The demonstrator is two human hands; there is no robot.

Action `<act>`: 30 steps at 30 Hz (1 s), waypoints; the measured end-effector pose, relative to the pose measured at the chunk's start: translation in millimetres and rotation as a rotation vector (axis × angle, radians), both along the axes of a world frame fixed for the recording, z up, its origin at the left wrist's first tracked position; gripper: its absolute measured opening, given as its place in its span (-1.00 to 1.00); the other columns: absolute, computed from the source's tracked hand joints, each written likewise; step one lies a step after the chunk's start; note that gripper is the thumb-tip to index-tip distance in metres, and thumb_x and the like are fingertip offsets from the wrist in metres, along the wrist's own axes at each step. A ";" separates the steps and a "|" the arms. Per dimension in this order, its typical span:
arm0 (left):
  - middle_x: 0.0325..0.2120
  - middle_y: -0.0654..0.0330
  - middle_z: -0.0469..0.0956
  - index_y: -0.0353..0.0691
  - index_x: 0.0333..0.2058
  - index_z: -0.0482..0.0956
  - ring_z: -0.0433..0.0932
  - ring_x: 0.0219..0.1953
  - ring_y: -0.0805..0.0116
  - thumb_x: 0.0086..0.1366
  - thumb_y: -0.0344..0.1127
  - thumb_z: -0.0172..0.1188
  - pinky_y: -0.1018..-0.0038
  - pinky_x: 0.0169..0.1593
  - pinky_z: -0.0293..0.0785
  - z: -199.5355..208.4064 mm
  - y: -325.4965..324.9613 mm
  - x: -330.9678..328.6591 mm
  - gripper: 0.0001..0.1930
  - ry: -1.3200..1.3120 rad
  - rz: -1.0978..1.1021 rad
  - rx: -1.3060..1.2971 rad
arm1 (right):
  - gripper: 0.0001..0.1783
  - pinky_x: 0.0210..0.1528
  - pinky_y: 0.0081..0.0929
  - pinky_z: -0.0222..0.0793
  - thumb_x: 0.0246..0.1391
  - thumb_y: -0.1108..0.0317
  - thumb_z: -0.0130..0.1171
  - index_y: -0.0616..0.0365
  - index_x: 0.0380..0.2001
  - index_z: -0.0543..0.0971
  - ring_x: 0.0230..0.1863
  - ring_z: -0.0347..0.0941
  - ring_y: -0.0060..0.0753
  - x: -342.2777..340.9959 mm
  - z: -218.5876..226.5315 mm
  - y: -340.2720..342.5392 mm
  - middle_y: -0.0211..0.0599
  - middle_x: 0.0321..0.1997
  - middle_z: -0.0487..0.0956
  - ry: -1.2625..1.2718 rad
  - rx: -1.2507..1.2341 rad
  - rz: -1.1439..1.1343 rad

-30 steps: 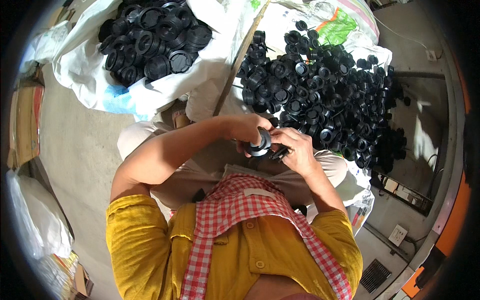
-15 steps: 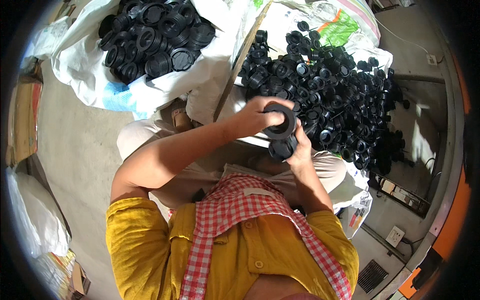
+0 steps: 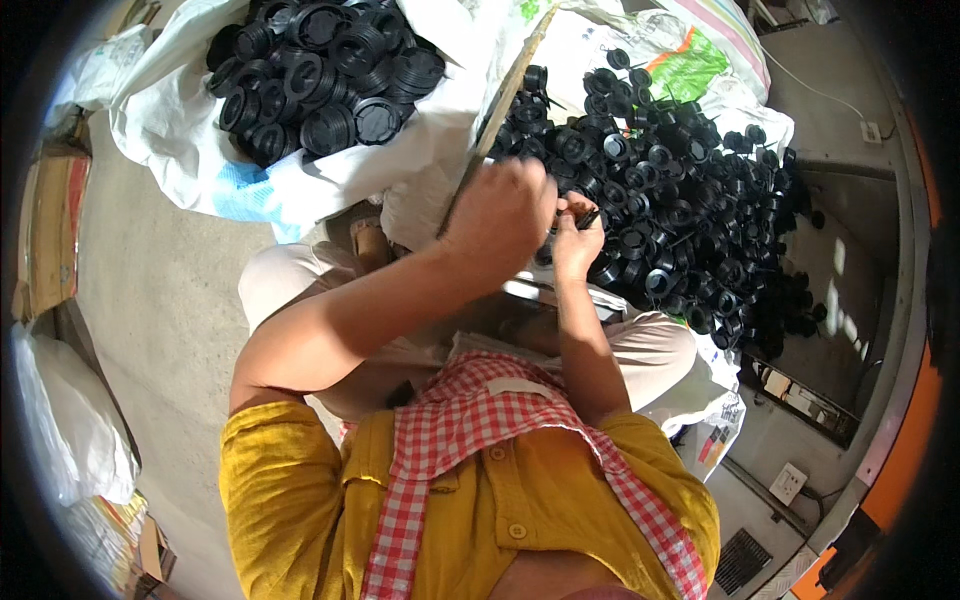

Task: The person sits on the floor and repeatedly picks up black plastic caps and threaded bases, then screws them together by hand. The assembled units are placed into a white sack to the left, while loose parts remain in a pile on the right.

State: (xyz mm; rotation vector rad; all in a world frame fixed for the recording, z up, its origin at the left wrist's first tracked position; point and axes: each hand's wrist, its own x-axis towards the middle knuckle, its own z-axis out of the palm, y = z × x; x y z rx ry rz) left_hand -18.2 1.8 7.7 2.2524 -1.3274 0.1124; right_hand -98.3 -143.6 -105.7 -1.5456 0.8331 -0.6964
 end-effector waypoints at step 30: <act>-0.13 0.10 0.41 -0.26 0.06 0.35 0.47 -0.14 0.28 0.14 0.02 0.25 0.41 -0.29 0.59 -20.8 -13.8 12.8 -0.38 1.899 -0.247 -0.211 | -0.77 -0.64 -0.72 0.11 0.18 0.24 0.11 0.03 -0.50 0.38 -0.56 0.22 -0.65 -74.4 68.9 -13.9 -0.54 -0.56 0.30 -0.394 1.016 0.155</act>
